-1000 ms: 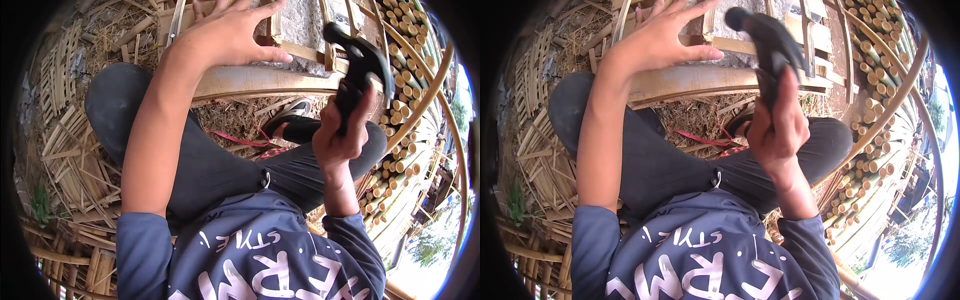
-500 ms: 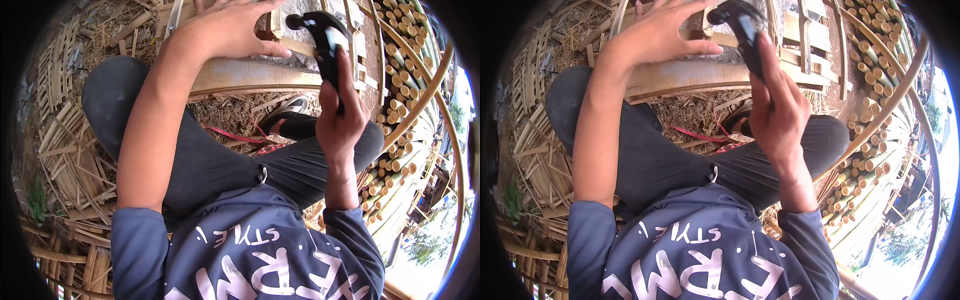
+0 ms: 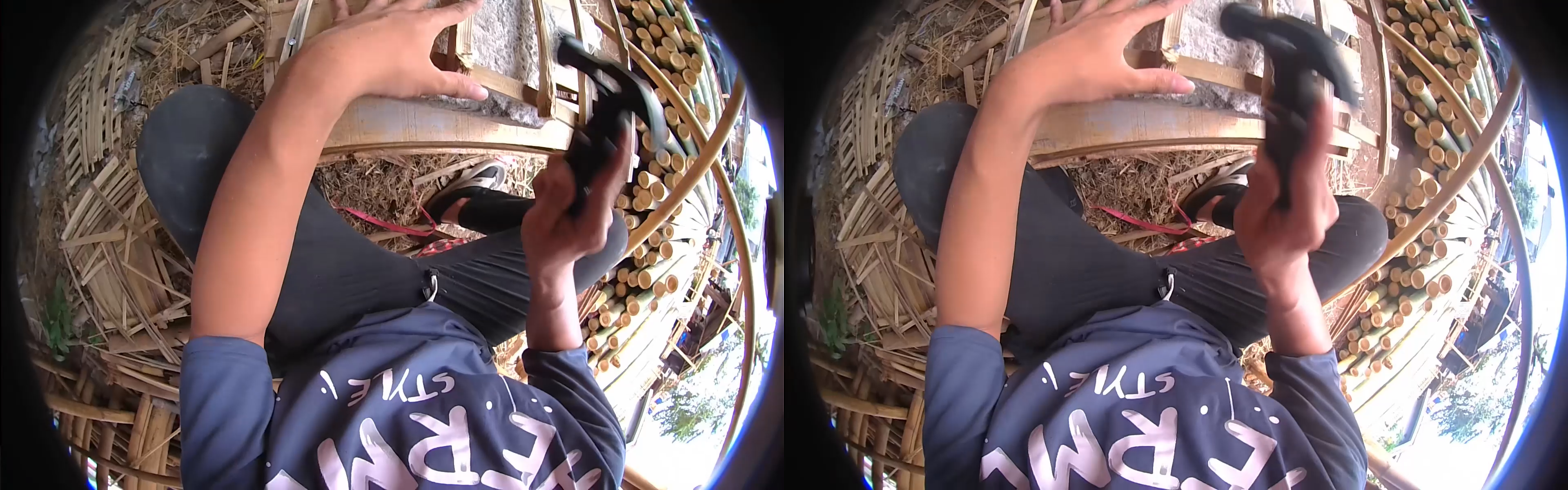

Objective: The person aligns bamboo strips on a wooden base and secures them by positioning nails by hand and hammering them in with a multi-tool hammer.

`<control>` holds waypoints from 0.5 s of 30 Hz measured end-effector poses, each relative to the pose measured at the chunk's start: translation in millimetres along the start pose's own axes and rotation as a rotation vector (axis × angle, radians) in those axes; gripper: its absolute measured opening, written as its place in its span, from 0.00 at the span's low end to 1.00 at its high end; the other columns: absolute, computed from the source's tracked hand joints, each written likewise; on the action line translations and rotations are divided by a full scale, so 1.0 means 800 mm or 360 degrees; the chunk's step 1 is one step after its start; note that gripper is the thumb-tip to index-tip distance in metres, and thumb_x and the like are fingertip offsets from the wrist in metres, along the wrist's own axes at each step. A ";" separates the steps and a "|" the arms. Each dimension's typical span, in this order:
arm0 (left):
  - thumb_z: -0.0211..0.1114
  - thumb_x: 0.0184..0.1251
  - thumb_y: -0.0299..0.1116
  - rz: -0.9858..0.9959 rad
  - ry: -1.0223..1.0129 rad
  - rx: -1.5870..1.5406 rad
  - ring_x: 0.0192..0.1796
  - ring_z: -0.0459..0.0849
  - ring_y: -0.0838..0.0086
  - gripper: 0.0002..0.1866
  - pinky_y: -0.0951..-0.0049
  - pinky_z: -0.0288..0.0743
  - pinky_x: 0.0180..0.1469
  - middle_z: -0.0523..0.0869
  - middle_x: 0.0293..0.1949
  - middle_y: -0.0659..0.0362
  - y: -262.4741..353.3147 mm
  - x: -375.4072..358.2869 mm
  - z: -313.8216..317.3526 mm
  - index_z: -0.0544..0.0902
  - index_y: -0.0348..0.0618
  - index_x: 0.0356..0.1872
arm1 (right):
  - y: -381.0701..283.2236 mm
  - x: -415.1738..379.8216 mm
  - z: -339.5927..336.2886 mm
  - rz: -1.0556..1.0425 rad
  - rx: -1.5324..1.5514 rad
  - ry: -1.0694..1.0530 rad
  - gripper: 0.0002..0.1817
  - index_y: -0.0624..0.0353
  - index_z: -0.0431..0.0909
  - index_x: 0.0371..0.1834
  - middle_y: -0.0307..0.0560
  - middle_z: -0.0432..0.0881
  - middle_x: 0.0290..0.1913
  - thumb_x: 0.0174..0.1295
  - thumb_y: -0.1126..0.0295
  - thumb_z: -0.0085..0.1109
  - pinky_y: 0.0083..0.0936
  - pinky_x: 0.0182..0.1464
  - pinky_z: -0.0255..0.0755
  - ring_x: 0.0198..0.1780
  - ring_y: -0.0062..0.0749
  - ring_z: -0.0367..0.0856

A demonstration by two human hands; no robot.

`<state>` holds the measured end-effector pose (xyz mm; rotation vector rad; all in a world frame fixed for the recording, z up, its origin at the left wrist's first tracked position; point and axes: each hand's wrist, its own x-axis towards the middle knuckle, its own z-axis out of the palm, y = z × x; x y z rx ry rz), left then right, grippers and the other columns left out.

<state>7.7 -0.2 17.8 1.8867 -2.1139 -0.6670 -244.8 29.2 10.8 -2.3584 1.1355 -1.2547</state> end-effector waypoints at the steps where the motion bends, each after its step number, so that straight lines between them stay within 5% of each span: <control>1: 0.67 0.49 0.82 0.0008 0.0039 0.0021 0.86 0.29 0.44 0.65 0.32 0.34 0.83 0.39 0.86 0.44 0.009 -0.005 0.003 0.53 0.60 0.86 | -0.002 0.010 -0.007 -0.0078 -0.0202 -0.0243 0.26 0.65 0.69 0.77 0.57 0.88 0.56 0.78 0.70 0.55 0.21 0.35 0.78 0.34 0.24 0.84; 6: 0.66 0.50 0.82 0.0002 0.0039 0.0059 0.86 0.31 0.43 0.65 0.32 0.33 0.83 0.39 0.86 0.44 0.012 -0.010 0.003 0.53 0.61 0.86 | 0.003 -0.002 -0.006 -0.0022 0.0041 -0.0026 0.27 0.63 0.69 0.77 0.59 0.88 0.55 0.77 0.72 0.56 0.22 0.37 0.79 0.36 0.28 0.86; 9: 0.66 0.52 0.81 0.0035 0.0061 0.0106 0.86 0.32 0.42 0.64 0.33 0.33 0.83 0.38 0.86 0.44 0.024 -0.005 0.005 0.52 0.62 0.86 | -0.003 0.024 -0.015 0.0056 -0.0333 -0.0555 0.26 0.64 0.73 0.75 0.58 0.86 0.62 0.74 0.73 0.59 0.29 0.50 0.80 0.43 0.30 0.87; 13: 0.64 0.55 0.81 -0.0004 0.0000 0.0064 0.86 0.32 0.42 0.62 0.33 0.32 0.83 0.37 0.86 0.44 0.013 -0.012 0.007 0.50 0.63 0.86 | 0.003 0.007 -0.025 0.0274 0.0221 0.0015 0.31 0.63 0.59 0.81 0.41 0.81 0.34 0.79 0.68 0.56 0.13 0.26 0.63 0.26 0.11 0.70; 15: 0.64 0.55 0.81 0.0015 0.0050 0.0079 0.86 0.33 0.42 0.62 0.32 0.33 0.83 0.37 0.86 0.44 0.009 -0.007 0.004 0.50 0.65 0.86 | 0.019 0.013 -0.042 0.0211 0.0033 -0.0048 0.25 0.66 0.67 0.74 0.42 0.82 0.35 0.78 0.70 0.58 0.14 0.28 0.68 0.28 0.14 0.74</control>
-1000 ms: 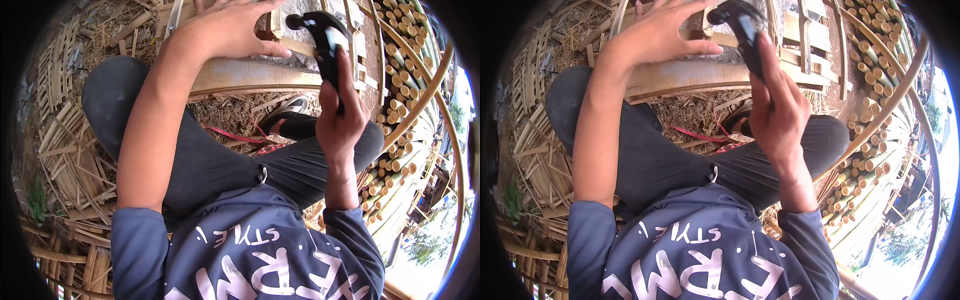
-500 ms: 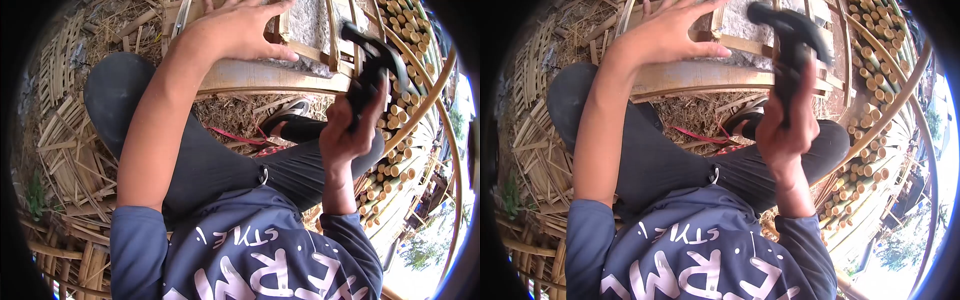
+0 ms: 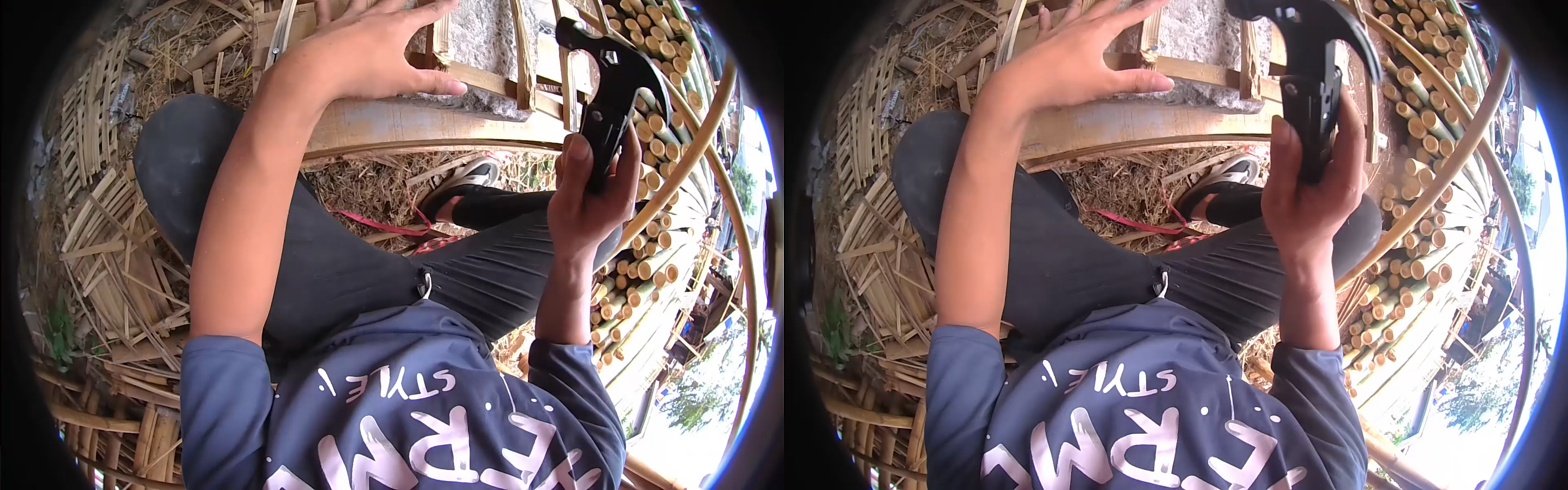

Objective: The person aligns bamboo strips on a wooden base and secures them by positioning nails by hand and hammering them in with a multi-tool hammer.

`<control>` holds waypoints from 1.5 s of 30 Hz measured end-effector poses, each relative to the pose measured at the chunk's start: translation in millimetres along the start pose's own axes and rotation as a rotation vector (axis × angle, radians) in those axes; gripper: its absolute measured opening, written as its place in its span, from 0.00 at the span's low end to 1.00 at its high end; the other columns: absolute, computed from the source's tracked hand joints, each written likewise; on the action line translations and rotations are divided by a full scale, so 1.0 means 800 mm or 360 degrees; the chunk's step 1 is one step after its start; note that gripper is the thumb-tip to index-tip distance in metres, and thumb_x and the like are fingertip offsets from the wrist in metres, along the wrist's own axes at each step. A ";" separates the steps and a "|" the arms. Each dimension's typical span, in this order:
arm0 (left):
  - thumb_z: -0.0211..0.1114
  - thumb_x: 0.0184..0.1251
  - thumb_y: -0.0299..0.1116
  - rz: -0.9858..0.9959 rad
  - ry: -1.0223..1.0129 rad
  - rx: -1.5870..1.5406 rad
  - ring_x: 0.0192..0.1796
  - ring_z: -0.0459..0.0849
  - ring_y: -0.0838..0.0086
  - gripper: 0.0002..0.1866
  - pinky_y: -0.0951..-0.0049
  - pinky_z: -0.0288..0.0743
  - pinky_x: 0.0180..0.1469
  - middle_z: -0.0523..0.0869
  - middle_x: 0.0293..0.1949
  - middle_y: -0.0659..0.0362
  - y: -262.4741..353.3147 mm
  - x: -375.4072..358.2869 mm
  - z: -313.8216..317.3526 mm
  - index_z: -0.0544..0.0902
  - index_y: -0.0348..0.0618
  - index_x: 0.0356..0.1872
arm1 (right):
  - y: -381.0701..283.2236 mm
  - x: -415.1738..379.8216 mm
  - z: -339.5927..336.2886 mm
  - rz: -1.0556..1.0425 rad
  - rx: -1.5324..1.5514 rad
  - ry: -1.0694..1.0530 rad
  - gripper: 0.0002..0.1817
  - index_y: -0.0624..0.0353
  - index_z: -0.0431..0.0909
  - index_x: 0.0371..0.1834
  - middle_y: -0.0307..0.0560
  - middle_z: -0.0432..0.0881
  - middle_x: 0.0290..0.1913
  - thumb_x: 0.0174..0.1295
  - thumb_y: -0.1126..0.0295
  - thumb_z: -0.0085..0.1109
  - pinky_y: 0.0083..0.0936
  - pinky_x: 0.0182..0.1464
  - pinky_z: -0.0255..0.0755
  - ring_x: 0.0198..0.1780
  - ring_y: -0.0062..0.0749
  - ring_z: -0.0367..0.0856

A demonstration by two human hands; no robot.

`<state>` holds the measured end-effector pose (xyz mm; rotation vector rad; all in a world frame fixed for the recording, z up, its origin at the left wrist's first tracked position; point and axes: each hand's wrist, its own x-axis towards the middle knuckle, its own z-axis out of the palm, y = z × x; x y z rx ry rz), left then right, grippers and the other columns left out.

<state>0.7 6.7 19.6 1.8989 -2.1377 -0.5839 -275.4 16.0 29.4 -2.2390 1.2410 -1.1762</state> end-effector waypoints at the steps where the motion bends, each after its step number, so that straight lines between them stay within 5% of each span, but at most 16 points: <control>1: 0.64 0.55 0.81 0.0009 0.0025 0.0008 0.86 0.34 0.41 0.62 0.32 0.33 0.83 0.37 0.86 0.44 -0.001 0.002 -0.002 0.49 0.65 0.86 | 0.004 0.005 -0.007 -0.0074 -0.0110 -0.0080 0.25 0.66 0.68 0.73 0.44 0.83 0.37 0.76 0.70 0.60 0.17 0.31 0.71 0.30 0.19 0.77; 4: 0.64 0.54 0.82 -0.0144 -0.0317 -0.0077 0.86 0.36 0.39 0.62 0.32 0.34 0.83 0.35 0.87 0.46 -0.011 0.019 -0.010 0.49 0.67 0.86 | 0.009 0.023 -0.017 -0.0275 -0.0316 -0.0270 0.27 0.68 0.71 0.69 0.56 0.88 0.43 0.70 0.72 0.66 0.32 0.42 0.82 0.40 0.43 0.91; 7: 0.62 0.54 0.83 -0.0127 -0.0207 -0.0043 0.86 0.36 0.39 0.62 0.32 0.34 0.83 0.34 0.87 0.47 -0.007 0.012 -0.003 0.49 0.67 0.86 | -0.001 0.042 -0.019 -0.0499 -0.0350 -0.0486 0.23 0.68 0.73 0.66 0.52 0.89 0.42 0.71 0.73 0.65 0.27 0.37 0.81 0.34 0.32 0.89; 8: 0.61 0.54 0.83 -0.0116 -0.0175 -0.0035 0.86 0.36 0.39 0.62 0.33 0.34 0.83 0.33 0.87 0.48 -0.007 0.010 -0.001 0.49 0.67 0.86 | -0.009 0.051 -0.020 -0.0421 -0.0438 -0.0623 0.23 0.68 0.74 0.65 0.56 0.89 0.41 0.70 0.73 0.66 0.31 0.41 0.83 0.38 0.42 0.92; 12: 0.58 0.54 0.85 -0.0044 -0.0119 -0.0049 0.86 0.34 0.41 0.63 0.33 0.32 0.83 0.32 0.86 0.49 0.011 -0.007 -0.022 0.48 0.67 0.86 | -0.011 0.074 -0.026 -0.0622 -0.0455 -0.0672 0.23 0.71 0.73 0.65 0.59 0.89 0.40 0.71 0.73 0.65 0.32 0.44 0.84 0.40 0.46 0.93; 15: 0.58 0.53 0.85 -0.0058 -0.0204 -0.0046 0.86 0.33 0.41 0.63 0.32 0.30 0.83 0.32 0.86 0.49 0.000 0.010 -0.013 0.48 0.65 0.86 | -0.004 0.080 -0.034 -0.0670 -0.0320 -0.0488 0.25 0.71 0.70 0.69 0.57 0.88 0.49 0.75 0.68 0.62 0.28 0.48 0.83 0.47 0.37 0.90; 18: 0.59 0.54 0.85 -0.0093 -0.0215 -0.0117 0.86 0.33 0.41 0.62 0.30 0.30 0.82 0.34 0.86 0.48 0.012 -0.001 -0.026 0.50 0.64 0.86 | -0.016 0.081 -0.033 -0.0246 -0.0015 -0.0704 0.26 0.72 0.67 0.73 0.52 0.84 0.50 0.78 0.67 0.57 0.17 0.43 0.77 0.44 0.21 0.83; 22: 0.61 0.55 0.82 -0.0108 -0.0303 -0.0114 0.85 0.33 0.39 0.61 0.29 0.32 0.82 0.38 0.86 0.45 -0.001 0.011 -0.022 0.52 0.63 0.86 | -0.027 0.077 -0.024 -0.0135 0.0189 -0.0663 0.32 0.68 0.59 0.79 0.47 0.81 0.34 0.81 0.60 0.53 0.14 0.28 0.65 0.27 0.15 0.72; 26: 0.62 0.56 0.81 -0.0099 -0.0294 -0.0107 0.85 0.34 0.38 0.60 0.29 0.34 0.82 0.40 0.86 0.44 -0.007 0.010 -0.016 0.53 0.63 0.86 | 0.008 0.030 -0.001 -0.0231 0.0280 -0.0313 0.36 0.67 0.52 0.81 0.44 0.77 0.25 0.80 0.56 0.53 0.16 0.24 0.62 0.21 0.17 0.71; 29: 0.62 0.56 0.81 -0.0083 -0.0153 -0.0065 0.85 0.36 0.37 0.60 0.29 0.34 0.82 0.40 0.86 0.44 -0.002 0.007 -0.019 0.53 0.64 0.86 | 0.002 0.031 -0.001 -0.0478 -0.0426 -0.0607 0.32 0.67 0.59 0.78 0.51 0.85 0.34 0.79 0.61 0.54 0.23 0.29 0.74 0.28 0.24 0.81; 33: 0.62 0.56 0.81 -0.0131 -0.0044 0.0042 0.85 0.37 0.37 0.60 0.30 0.35 0.82 0.41 0.86 0.45 0.015 -0.006 -0.009 0.52 0.66 0.86 | 0.007 0.004 0.013 -0.0343 0.0076 -0.0238 0.31 0.66 0.62 0.77 0.57 0.87 0.40 0.77 0.62 0.57 0.28 0.31 0.78 0.31 0.31 0.85; 35: 0.63 0.56 0.81 -0.0095 -0.0022 0.0036 0.86 0.37 0.38 0.60 0.30 0.35 0.83 0.41 0.86 0.45 0.009 -0.004 -0.008 0.52 0.66 0.86 | -0.005 0.030 0.014 -0.0436 -0.0447 -0.0725 0.30 0.67 0.67 0.75 0.66 0.87 0.43 0.75 0.65 0.61 0.38 0.35 0.80 0.32 0.45 0.88; 36: 0.63 0.55 0.81 -0.0078 -0.0019 0.0031 0.86 0.36 0.38 0.60 0.30 0.34 0.83 0.41 0.86 0.45 0.009 -0.005 -0.006 0.52 0.66 0.86 | -0.001 0.023 0.018 -0.0355 -0.0249 -0.0617 0.28 0.68 0.70 0.73 0.70 0.86 0.45 0.72 0.69 0.62 0.41 0.40 0.80 0.35 0.54 0.89; 39: 0.64 0.55 0.80 -0.0104 -0.0011 0.0000 0.86 0.36 0.39 0.61 0.31 0.34 0.83 0.40 0.86 0.45 0.014 -0.011 -0.011 0.52 0.65 0.86 | -0.002 0.012 0.024 -0.0377 -0.0224 -0.0333 0.30 0.70 0.66 0.75 0.63 0.87 0.41 0.73 0.71 0.59 0.35 0.38 0.81 0.34 0.44 0.89; 41: 0.64 0.55 0.80 -0.0120 -0.0093 -0.0104 0.86 0.36 0.39 0.61 0.31 0.34 0.83 0.39 0.86 0.45 0.021 -0.018 -0.027 0.51 0.65 0.86 | -0.007 0.020 0.017 -0.0462 -0.0593 -0.0763 0.32 0.69 0.60 0.78 0.52 0.87 0.39 0.74 0.71 0.57 0.27 0.33 0.79 0.31 0.31 0.85; 45: 0.64 0.55 0.81 -0.0088 -0.0119 -0.0064 0.86 0.36 0.40 0.61 0.30 0.35 0.82 0.38 0.86 0.45 0.005 -0.004 -0.008 0.50 0.65 0.86 | 0.012 -0.011 0.020 -0.0256 0.0099 -0.0209 0.30 0.67 0.66 0.76 0.65 0.87 0.46 0.73 0.70 0.59 0.35 0.35 0.81 0.35 0.42 0.90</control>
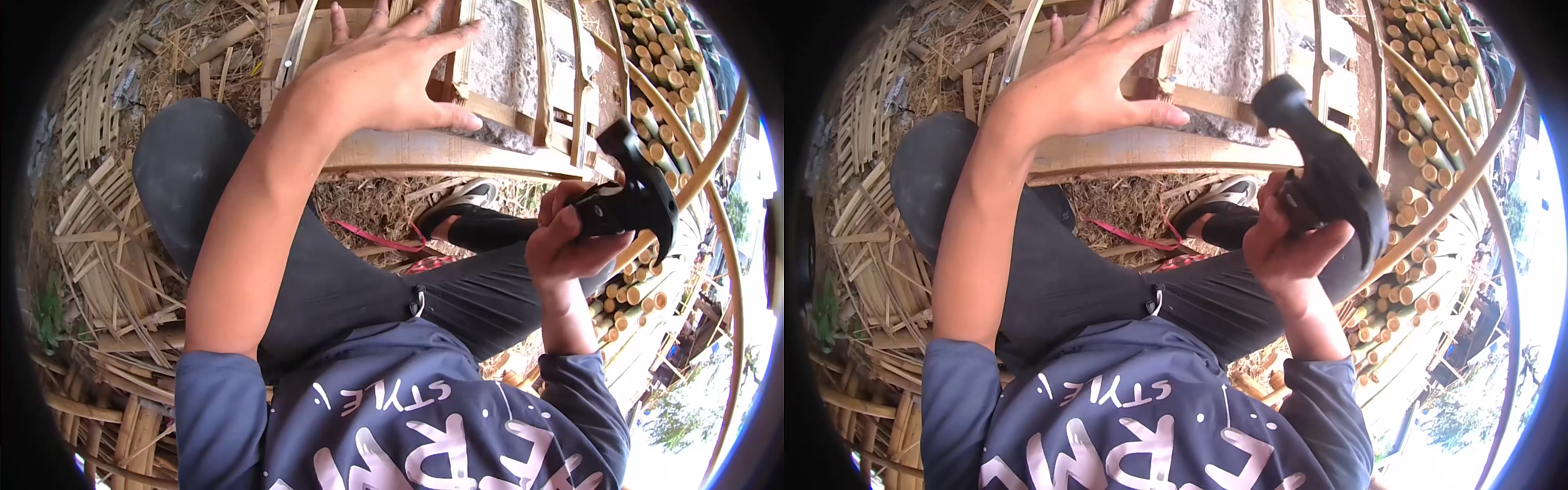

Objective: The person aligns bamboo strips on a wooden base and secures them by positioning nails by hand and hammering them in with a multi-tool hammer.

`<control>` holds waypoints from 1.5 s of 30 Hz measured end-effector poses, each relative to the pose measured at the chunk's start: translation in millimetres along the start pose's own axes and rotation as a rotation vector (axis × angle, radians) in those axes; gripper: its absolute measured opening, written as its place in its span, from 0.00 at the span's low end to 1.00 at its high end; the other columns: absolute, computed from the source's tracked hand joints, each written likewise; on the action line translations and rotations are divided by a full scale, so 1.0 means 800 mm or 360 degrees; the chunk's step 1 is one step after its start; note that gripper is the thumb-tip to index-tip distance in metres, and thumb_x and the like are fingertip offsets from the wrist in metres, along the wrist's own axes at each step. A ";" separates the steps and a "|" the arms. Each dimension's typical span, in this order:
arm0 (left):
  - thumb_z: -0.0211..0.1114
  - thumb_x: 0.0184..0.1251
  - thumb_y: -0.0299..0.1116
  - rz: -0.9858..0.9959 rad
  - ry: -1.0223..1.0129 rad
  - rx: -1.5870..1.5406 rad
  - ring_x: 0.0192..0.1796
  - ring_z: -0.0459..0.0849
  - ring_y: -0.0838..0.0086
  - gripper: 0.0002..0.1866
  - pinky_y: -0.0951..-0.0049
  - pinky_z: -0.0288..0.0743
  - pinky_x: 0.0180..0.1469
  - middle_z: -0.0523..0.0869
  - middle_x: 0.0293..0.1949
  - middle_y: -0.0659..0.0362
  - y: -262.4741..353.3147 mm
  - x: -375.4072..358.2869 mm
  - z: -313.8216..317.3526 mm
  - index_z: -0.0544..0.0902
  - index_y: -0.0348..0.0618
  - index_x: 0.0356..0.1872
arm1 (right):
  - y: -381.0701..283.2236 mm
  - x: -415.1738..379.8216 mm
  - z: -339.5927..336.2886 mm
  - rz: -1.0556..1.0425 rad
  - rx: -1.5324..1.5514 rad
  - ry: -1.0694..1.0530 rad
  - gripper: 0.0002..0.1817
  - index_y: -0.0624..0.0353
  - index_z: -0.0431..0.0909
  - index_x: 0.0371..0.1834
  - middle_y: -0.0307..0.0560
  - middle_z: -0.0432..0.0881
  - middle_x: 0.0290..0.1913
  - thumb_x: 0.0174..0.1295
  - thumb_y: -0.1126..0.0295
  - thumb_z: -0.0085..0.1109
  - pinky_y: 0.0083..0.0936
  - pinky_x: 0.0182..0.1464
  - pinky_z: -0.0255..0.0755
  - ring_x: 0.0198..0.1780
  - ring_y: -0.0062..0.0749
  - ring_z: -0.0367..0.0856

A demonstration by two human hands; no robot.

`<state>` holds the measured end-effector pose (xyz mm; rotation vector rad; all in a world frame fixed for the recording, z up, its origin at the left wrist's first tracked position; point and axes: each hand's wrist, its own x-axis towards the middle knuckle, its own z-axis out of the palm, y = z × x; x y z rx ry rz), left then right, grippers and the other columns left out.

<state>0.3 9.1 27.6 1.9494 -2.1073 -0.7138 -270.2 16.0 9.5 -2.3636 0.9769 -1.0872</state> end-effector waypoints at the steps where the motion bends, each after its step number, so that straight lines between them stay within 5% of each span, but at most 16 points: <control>1: 0.63 0.55 0.81 -0.0002 -0.0068 -0.0057 0.86 0.36 0.40 0.62 0.30 0.35 0.82 0.38 0.86 0.45 0.001 0.002 -0.005 0.50 0.65 0.86 | -0.012 0.007 -0.001 0.0150 0.0024 -0.0225 0.29 0.67 0.68 0.75 0.69 0.87 0.48 0.73 0.70 0.60 0.38 0.36 0.82 0.37 0.45 0.91; 5: 0.62 0.55 0.81 -0.0033 0.0023 0.0034 0.86 0.36 0.39 0.62 0.30 0.35 0.82 0.39 0.86 0.46 0.010 -0.006 -0.005 0.49 0.64 0.86 | 0.003 0.003 0.001 -0.0078 0.0104 0.0042 0.28 0.69 0.69 0.73 0.68 0.88 0.48 0.73 0.71 0.61 0.39 0.41 0.83 0.40 0.47 0.93; 8: 0.62 0.55 0.82 -0.0044 -0.0023 0.0068 0.85 0.36 0.37 0.62 0.30 0.35 0.82 0.39 0.86 0.46 0.010 -0.003 -0.002 0.48 0.65 0.86 | -0.012 0.033 -0.008 0.0050 -0.0620 -0.0512 0.27 0.74 0.68 0.71 0.61 0.89 0.45 0.76 0.67 0.59 0.31 0.40 0.84 0.37 0.38 0.91; 11: 0.62 0.55 0.82 -0.0036 -0.0026 0.0040 0.85 0.37 0.38 0.62 0.31 0.35 0.83 0.39 0.86 0.46 0.011 -0.004 -0.007 0.48 0.66 0.86 | 0.002 0.006 -0.007 -0.0006 -0.0128 0.0049 0.27 0.73 0.70 0.70 0.60 0.89 0.43 0.74 0.67 0.61 0.32 0.38 0.83 0.36 0.39 0.90; 14: 0.61 0.55 0.83 -0.0015 -0.0087 -0.0077 0.86 0.38 0.39 0.62 0.31 0.35 0.83 0.40 0.86 0.46 0.012 -0.009 -0.020 0.47 0.66 0.86 | -0.008 0.029 -0.007 0.0004 -0.0456 -0.0539 0.26 0.72 0.71 0.69 0.61 0.89 0.42 0.73 0.68 0.62 0.34 0.38 0.81 0.36 0.41 0.90; 17: 0.60 0.53 0.84 0.0000 -0.0014 -0.0091 0.86 0.39 0.41 0.63 0.31 0.36 0.83 0.39 0.86 0.47 0.008 -0.017 -0.022 0.47 0.65 0.86 | 0.004 0.006 0.005 -0.0082 0.0094 0.0132 0.24 0.67 0.73 0.71 0.66 0.88 0.45 0.73 0.74 0.59 0.33 0.45 0.82 0.42 0.48 0.92; 20: 0.60 0.56 0.83 -0.0001 -0.0031 -0.0015 0.86 0.40 0.41 0.62 0.30 0.37 0.82 0.37 0.87 0.49 0.015 -0.011 -0.011 0.47 0.66 0.86 | -0.013 0.034 -0.007 0.0112 -0.0463 -0.0477 0.25 0.65 0.70 0.73 0.63 0.89 0.43 0.73 0.75 0.57 0.33 0.41 0.84 0.39 0.40 0.91; 23: 0.62 0.57 0.80 -0.0046 -0.0029 -0.0052 0.86 0.39 0.41 0.61 0.28 0.38 0.81 0.37 0.86 0.47 0.010 -0.012 -0.029 0.47 0.64 0.86 | 0.003 -0.001 -0.005 -0.0022 -0.0136 0.0088 0.26 0.64 0.69 0.74 0.62 0.89 0.44 0.75 0.72 0.58 0.29 0.39 0.82 0.37 0.36 0.89; 26: 0.61 0.56 0.81 0.0052 0.0018 0.0012 0.86 0.37 0.40 0.61 0.28 0.35 0.81 0.38 0.86 0.46 0.005 -0.001 -0.005 0.49 0.64 0.86 | -0.008 0.034 -0.006 -0.0060 -0.0507 -0.0482 0.26 0.65 0.67 0.75 0.59 0.89 0.45 0.77 0.69 0.58 0.22 0.37 0.80 0.35 0.31 0.87; 29: 0.61 0.54 0.82 0.0043 0.0046 0.0018 0.86 0.36 0.40 0.62 0.29 0.33 0.82 0.38 0.86 0.45 -0.002 -0.001 0.005 0.49 0.64 0.86 | -0.001 -0.002 -0.006 0.0145 -0.0130 0.0106 0.27 0.69 0.71 0.72 0.65 0.88 0.45 0.69 0.78 0.63 0.36 0.44 0.82 0.43 0.58 0.90; 31: 0.61 0.53 0.83 0.0027 0.0082 0.0021 0.86 0.36 0.40 0.64 0.30 0.32 0.82 0.37 0.86 0.45 0.003 -0.003 0.015 0.48 0.64 0.86 | -0.040 0.041 -0.012 0.0132 -0.0647 -0.0595 0.26 0.74 0.71 0.70 0.62 0.89 0.45 0.71 0.77 0.60 0.37 0.48 0.84 0.46 0.52 0.91; 35: 0.62 0.52 0.83 -0.0010 0.0089 0.0001 0.86 0.37 0.40 0.64 0.31 0.33 0.83 0.37 0.86 0.46 -0.012 0.005 0.002 0.47 0.65 0.86 | -0.001 0.002 -0.005 -0.0030 -0.0172 0.0107 0.32 0.65 0.59 0.80 0.59 0.87 0.45 0.78 0.68 0.57 0.24 0.37 0.80 0.35 0.34 0.87; 38: 0.61 0.54 0.82 -0.0017 0.0002 0.0017 0.85 0.39 0.39 0.62 0.30 0.34 0.83 0.38 0.86 0.46 0.009 0.001 0.000 0.48 0.65 0.86 | -0.013 0.035 -0.007 -0.0112 -0.0690 -0.0565 0.34 0.67 0.55 0.80 0.51 0.86 0.39 0.77 0.68 0.58 0.22 0.36 0.78 0.33 0.29 0.84; 41: 0.62 0.55 0.82 0.0005 -0.0025 -0.0013 0.86 0.39 0.40 0.62 0.29 0.35 0.82 0.38 0.86 0.46 0.006 -0.007 -0.011 0.48 0.65 0.86 | 0.012 -0.006 0.001 -0.0025 -0.0235 0.0155 0.28 0.70 0.67 0.73 0.61 0.88 0.42 0.72 0.74 0.60 0.32 0.40 0.79 0.36 0.43 0.88; 43: 0.63 0.54 0.82 -0.0049 -0.0101 -0.0093 0.86 0.40 0.41 0.63 0.27 0.36 0.81 0.38 0.86 0.45 0.022 -0.019 -0.024 0.48 0.64 0.86 | -0.021 0.034 -0.006 -0.0102 -0.0777 -0.0630 0.30 0.68 0.61 0.75 0.53 0.86 0.39 0.74 0.73 0.60 0.25 0.38 0.78 0.31 0.33 0.83; 45: 0.62 0.54 0.82 0.0033 -0.0054 -0.0020 0.86 0.39 0.42 0.64 0.27 0.37 0.81 0.38 0.86 0.46 0.008 0.001 -0.010 0.47 0.64 0.86 | -0.008 -0.001 -0.022 0.0050 -0.0386 -0.0069 0.27 0.66 0.66 0.73 0.52 0.87 0.39 0.75 0.71 0.59 0.26 0.36 0.79 0.32 0.31 0.84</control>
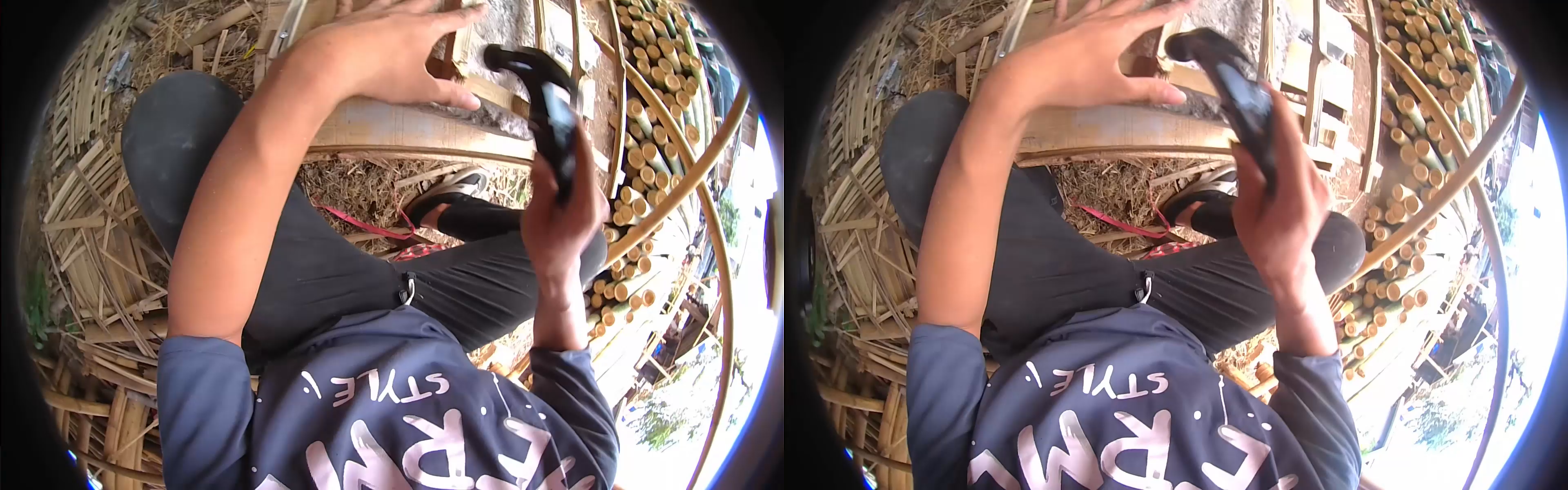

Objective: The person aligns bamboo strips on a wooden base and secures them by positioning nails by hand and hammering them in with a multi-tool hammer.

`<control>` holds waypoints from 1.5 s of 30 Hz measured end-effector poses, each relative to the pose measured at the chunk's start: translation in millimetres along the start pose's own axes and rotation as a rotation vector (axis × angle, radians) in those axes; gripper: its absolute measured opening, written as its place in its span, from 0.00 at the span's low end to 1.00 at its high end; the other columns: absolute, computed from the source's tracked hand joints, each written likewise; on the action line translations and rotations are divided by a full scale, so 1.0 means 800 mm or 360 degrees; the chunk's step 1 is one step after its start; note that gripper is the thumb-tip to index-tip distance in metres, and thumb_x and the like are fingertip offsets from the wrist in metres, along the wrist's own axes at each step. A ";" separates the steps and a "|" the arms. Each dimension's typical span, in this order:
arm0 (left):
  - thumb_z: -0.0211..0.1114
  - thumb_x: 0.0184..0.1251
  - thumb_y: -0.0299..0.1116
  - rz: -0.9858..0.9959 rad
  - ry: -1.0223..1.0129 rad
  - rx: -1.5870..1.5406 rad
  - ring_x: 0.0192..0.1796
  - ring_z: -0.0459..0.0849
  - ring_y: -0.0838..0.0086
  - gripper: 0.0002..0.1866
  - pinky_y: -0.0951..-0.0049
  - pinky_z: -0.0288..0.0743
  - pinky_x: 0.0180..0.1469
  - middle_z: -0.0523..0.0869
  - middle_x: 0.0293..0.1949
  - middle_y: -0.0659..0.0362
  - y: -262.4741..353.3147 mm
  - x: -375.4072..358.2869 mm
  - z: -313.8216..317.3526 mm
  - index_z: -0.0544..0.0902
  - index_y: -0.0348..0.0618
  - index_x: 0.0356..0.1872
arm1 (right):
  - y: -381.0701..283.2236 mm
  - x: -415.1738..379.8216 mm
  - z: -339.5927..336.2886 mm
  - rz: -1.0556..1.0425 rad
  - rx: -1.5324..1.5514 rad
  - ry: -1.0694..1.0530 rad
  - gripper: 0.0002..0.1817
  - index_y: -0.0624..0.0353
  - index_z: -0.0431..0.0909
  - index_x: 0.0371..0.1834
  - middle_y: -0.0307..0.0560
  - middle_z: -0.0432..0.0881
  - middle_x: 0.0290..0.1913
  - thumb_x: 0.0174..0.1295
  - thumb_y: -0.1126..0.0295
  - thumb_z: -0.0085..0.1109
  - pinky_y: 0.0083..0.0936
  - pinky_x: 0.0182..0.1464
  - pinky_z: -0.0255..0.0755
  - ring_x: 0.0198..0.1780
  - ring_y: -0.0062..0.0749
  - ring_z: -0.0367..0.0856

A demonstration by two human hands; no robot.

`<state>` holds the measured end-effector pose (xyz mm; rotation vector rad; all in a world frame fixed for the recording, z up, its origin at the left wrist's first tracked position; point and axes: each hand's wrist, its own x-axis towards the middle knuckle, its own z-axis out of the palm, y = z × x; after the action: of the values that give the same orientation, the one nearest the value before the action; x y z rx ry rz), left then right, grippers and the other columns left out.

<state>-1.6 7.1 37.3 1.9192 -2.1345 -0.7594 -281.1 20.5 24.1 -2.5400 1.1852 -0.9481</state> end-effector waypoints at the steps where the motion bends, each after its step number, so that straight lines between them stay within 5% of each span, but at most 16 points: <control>1: 0.62 0.53 0.83 -0.0024 0.0004 0.0013 0.86 0.39 0.43 0.64 0.27 0.37 0.81 0.38 0.86 0.46 -0.010 0.003 0.005 0.47 0.63 0.86 | -0.007 0.009 0.005 -0.0029 -0.0044 -0.0009 0.25 0.66 0.68 0.72 0.52 0.87 0.41 0.75 0.70 0.59 0.26 0.37 0.80 0.33 0.31 0.85; 5: 0.59 0.56 0.82 0.0021 0.0005 0.0027 0.86 0.36 0.43 0.62 0.27 0.36 0.81 0.37 0.86 0.48 -0.001 0.002 -0.001 0.47 0.64 0.86 | -0.017 0.043 0.012 -0.0201 -0.0188 -0.0300 0.23 0.67 0.73 0.70 0.54 0.89 0.48 0.76 0.69 0.60 0.28 0.41 0.82 0.38 0.33 0.88; 7: 0.59 0.57 0.82 -0.0017 0.0038 0.0014 0.86 0.36 0.42 0.61 0.27 0.35 0.81 0.36 0.86 0.48 -0.006 -0.005 0.001 0.47 0.64 0.86 | -0.015 0.048 0.022 -0.0293 -0.0078 0.0006 0.25 0.67 0.73 0.72 0.58 0.90 0.49 0.74 0.71 0.62 0.32 0.44 0.83 0.40 0.37 0.91; 10: 0.59 0.58 0.80 0.0056 0.0057 -0.0021 0.85 0.35 0.40 0.60 0.27 0.34 0.81 0.36 0.86 0.47 -0.010 0.004 0.018 0.47 0.64 0.86 | -0.021 0.042 0.009 0.0151 -0.0045 -0.0472 0.26 0.69 0.72 0.72 0.60 0.90 0.47 0.73 0.72 0.62 0.33 0.44 0.83 0.39 0.38 0.90; 11: 0.59 0.57 0.81 0.0018 0.0074 0.0036 0.85 0.36 0.40 0.61 0.27 0.35 0.81 0.36 0.86 0.47 -0.011 0.010 0.017 0.47 0.63 0.86 | -0.020 0.043 0.009 -0.0111 -0.0094 -0.0277 0.25 0.68 0.73 0.70 0.62 0.90 0.45 0.73 0.72 0.63 0.33 0.40 0.82 0.35 0.35 0.89; 13: 0.60 0.54 0.83 -0.0064 0.0019 0.0044 0.85 0.38 0.40 0.64 0.28 0.38 0.81 0.38 0.86 0.46 -0.013 0.011 0.015 0.47 0.62 0.86 | -0.010 0.018 0.014 0.0061 0.0289 0.0088 0.25 0.69 0.73 0.70 0.63 0.89 0.47 0.71 0.73 0.63 0.33 0.43 0.83 0.38 0.40 0.90; 15: 0.60 0.52 0.84 -0.0043 -0.0039 -0.0009 0.86 0.39 0.40 0.65 0.28 0.39 0.82 0.38 0.86 0.46 -0.012 0.007 0.005 0.47 0.62 0.86 | -0.029 0.038 -0.001 0.0036 -0.0264 -0.0408 0.28 0.73 0.69 0.71 0.63 0.87 0.54 0.70 0.76 0.63 0.34 0.52 0.85 0.46 0.49 0.92; 17: 0.60 0.52 0.85 0.0007 -0.0042 0.0010 0.86 0.38 0.42 0.65 0.28 0.38 0.82 0.37 0.86 0.47 -0.007 0.010 0.000 0.47 0.63 0.86 | -0.020 0.044 0.008 -0.0063 -0.0163 -0.0277 0.23 0.65 0.76 0.69 0.58 0.91 0.45 0.73 0.70 0.60 0.34 0.42 0.83 0.39 0.42 0.92; 20: 0.61 0.53 0.84 -0.0009 -0.0049 -0.0022 0.86 0.38 0.42 0.64 0.28 0.37 0.82 0.36 0.87 0.48 -0.010 0.004 0.002 0.47 0.64 0.86 | -0.009 0.016 0.013 0.0028 0.0189 0.0005 0.28 0.65 0.69 0.77 0.64 0.88 0.54 0.75 0.72 0.58 0.33 0.48 0.82 0.44 0.38 0.91; 23: 0.61 0.53 0.84 0.0012 -0.0109 -0.0054 0.86 0.39 0.42 0.64 0.28 0.37 0.82 0.37 0.87 0.47 -0.005 0.006 -0.003 0.47 0.65 0.86 | -0.014 0.036 0.006 -0.0165 -0.0115 -0.0345 0.30 0.61 0.65 0.80 0.62 0.87 0.56 0.76 0.71 0.58 0.31 0.40 0.80 0.32 0.33 0.84; 28: 0.58 0.54 0.84 -0.0013 -0.0142 -0.0030 0.86 0.38 0.43 0.63 0.29 0.39 0.82 0.38 0.86 0.46 -0.003 0.007 -0.006 0.46 0.63 0.86 | -0.010 0.032 0.004 -0.0259 -0.0108 -0.0295 0.28 0.58 0.64 0.82 0.61 0.85 0.63 0.82 0.63 0.52 0.21 0.33 0.78 0.35 0.23 0.83; 31: 0.59 0.54 0.83 -0.0051 0.0007 -0.0081 0.86 0.38 0.43 0.64 0.29 0.38 0.82 0.40 0.86 0.45 -0.004 -0.008 -0.012 0.46 0.62 0.86 | -0.004 0.029 0.025 -0.0338 0.0020 0.0043 0.26 0.62 0.70 0.78 0.60 0.87 0.59 0.78 0.72 0.55 0.25 0.41 0.81 0.33 0.28 0.83; 34: 0.60 0.56 0.81 0.0002 -0.0069 -0.0071 0.86 0.37 0.44 0.62 0.28 0.36 0.82 0.36 0.86 0.48 -0.002 -0.003 -0.010 0.46 0.62 0.86 | -0.023 0.038 0.016 -0.0070 -0.0055 -0.0401 0.27 0.67 0.71 0.76 0.50 0.89 0.41 0.75 0.74 0.58 0.29 0.38 0.80 0.28 0.31 0.81; 37: 0.61 0.54 0.82 0.0013 0.0019 -0.0020 0.86 0.39 0.43 0.64 0.28 0.39 0.81 0.37 0.86 0.48 -0.005 -0.010 -0.002 0.46 0.61 0.86 | -0.009 0.017 0.033 0.0071 0.0843 0.0215 0.23 0.65 0.76 0.71 0.52 0.87 0.39 0.73 0.72 0.59 0.28 0.35 0.79 0.30 0.31 0.82; 40: 0.62 0.55 0.81 -0.0028 -0.0089 -0.0106 0.86 0.40 0.44 0.63 0.28 0.40 0.81 0.36 0.86 0.48 0.013 -0.015 -0.025 0.46 0.61 0.86 | -0.006 0.043 0.016 -0.0558 -0.0219 -0.0257 0.27 0.63 0.69 0.75 0.48 0.86 0.38 0.75 0.65 0.58 0.17 0.30 0.73 0.28 0.22 0.77; 45: 0.63 0.56 0.80 0.0036 -0.0020 -0.0087 0.86 0.43 0.43 0.63 0.32 0.42 0.83 0.40 0.86 0.45 -0.006 -0.007 -0.008 0.46 0.60 0.86 | -0.011 0.038 0.006 -0.0253 -0.0278 -0.0603 0.30 0.66 0.65 0.80 0.48 0.86 0.40 0.78 0.65 0.53 0.14 0.32 0.70 0.27 0.20 0.74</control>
<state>6.5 10.2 41.6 1.8653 -2.1164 -0.8189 -258.4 3.4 38.1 -2.8159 1.0021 -0.3718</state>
